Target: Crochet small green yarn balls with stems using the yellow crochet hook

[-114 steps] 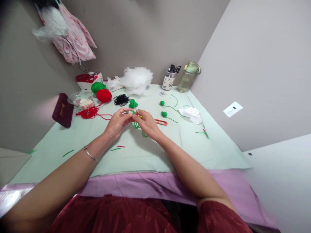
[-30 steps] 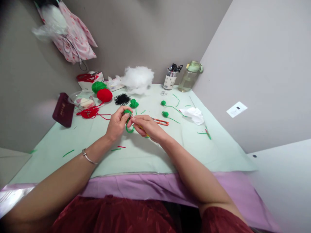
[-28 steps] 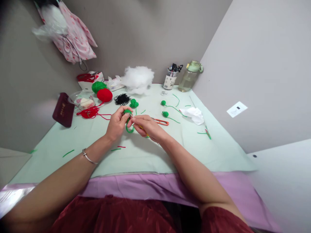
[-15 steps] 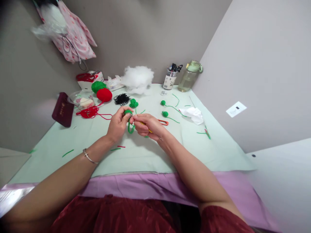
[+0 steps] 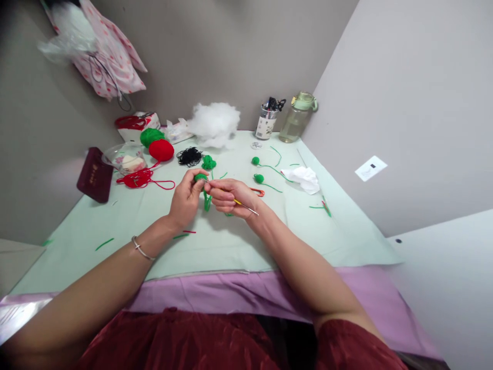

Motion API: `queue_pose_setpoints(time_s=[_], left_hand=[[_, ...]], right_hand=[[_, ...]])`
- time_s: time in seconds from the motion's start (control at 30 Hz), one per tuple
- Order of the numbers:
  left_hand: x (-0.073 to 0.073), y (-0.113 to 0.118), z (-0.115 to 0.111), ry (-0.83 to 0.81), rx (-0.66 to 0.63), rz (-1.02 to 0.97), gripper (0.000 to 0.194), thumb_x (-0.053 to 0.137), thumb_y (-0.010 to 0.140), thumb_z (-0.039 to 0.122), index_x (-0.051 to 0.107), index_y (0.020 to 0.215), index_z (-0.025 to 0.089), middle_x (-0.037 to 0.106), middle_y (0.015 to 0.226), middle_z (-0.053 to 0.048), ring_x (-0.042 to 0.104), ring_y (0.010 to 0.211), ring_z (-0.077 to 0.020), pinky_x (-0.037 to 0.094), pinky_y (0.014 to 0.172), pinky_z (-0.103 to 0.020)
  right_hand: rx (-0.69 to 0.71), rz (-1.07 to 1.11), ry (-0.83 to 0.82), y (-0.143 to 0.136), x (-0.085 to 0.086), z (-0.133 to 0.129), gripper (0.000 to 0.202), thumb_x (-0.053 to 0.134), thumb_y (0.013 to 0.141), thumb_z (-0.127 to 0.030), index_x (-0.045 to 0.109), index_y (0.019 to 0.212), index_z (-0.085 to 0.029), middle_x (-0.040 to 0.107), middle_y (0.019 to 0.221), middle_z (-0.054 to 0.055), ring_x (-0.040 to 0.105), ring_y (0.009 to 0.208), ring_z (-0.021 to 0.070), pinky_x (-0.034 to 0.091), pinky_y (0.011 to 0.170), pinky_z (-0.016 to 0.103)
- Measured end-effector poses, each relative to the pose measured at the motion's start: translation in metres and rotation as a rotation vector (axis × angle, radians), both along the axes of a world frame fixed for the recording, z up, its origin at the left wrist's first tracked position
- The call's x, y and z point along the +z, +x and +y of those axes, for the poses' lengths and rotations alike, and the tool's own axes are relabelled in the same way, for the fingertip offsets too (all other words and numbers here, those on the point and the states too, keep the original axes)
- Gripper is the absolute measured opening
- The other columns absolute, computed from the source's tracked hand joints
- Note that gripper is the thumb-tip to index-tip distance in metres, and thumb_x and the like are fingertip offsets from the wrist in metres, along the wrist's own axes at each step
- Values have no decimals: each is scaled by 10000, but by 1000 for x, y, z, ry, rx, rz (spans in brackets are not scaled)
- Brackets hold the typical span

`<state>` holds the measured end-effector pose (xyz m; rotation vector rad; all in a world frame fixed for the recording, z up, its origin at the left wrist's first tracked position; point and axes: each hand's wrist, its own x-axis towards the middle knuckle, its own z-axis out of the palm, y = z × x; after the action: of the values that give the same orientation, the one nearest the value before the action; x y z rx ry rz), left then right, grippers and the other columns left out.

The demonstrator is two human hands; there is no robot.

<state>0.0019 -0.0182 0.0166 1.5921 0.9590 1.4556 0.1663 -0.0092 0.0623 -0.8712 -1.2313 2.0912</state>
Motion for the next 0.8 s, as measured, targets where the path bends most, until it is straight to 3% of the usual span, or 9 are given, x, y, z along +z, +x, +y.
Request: queue_pose_setpoints(time_s=[0.23,0.43,0.53,0.67,0.8], left_hand=[[-3,0,4,-56,5,10,84,617,988,314,613,1041,249,672,794,14,620,747,-176,491,754,-289],[-8,-5,20,-149,-40,49,75,600,926,274,635,906,210,628,658,40,590,571,-150,495,607,-270],[-8,-7,25,-163,-41,67,80,593,903,262,646,899,203,623,658,44,594,560,-146,490,594,-265],[-9,-8,25,-143,-50,85,106,567,903,274,647,903,204,613,688,36,608,594,-157,507,610,-275],[-10,-8,19,-64,-27,108,90,533,915,248,620,919,224,629,749,21,608,658,-170,516,669,-290]], right_hand=[[-100,-147,198,-2,-1,-2,267,387,1033,-211,557,827,-207,193,459,-136,75,426,103,178,402,219],[-310,-399,513,-17,-8,-18,264,504,980,-193,526,718,-213,419,528,-73,311,497,117,227,534,281],[-373,-503,638,-22,-10,-24,280,522,981,-179,527,704,-218,447,584,-56,333,564,138,227,618,310],[-385,-546,681,-23,-12,-26,290,534,975,-146,486,703,-233,392,591,-59,284,583,150,222,666,325],[-268,-448,586,-17,-11,-21,258,527,986,-198,498,732,-229,392,572,-65,275,548,134,249,602,290]])
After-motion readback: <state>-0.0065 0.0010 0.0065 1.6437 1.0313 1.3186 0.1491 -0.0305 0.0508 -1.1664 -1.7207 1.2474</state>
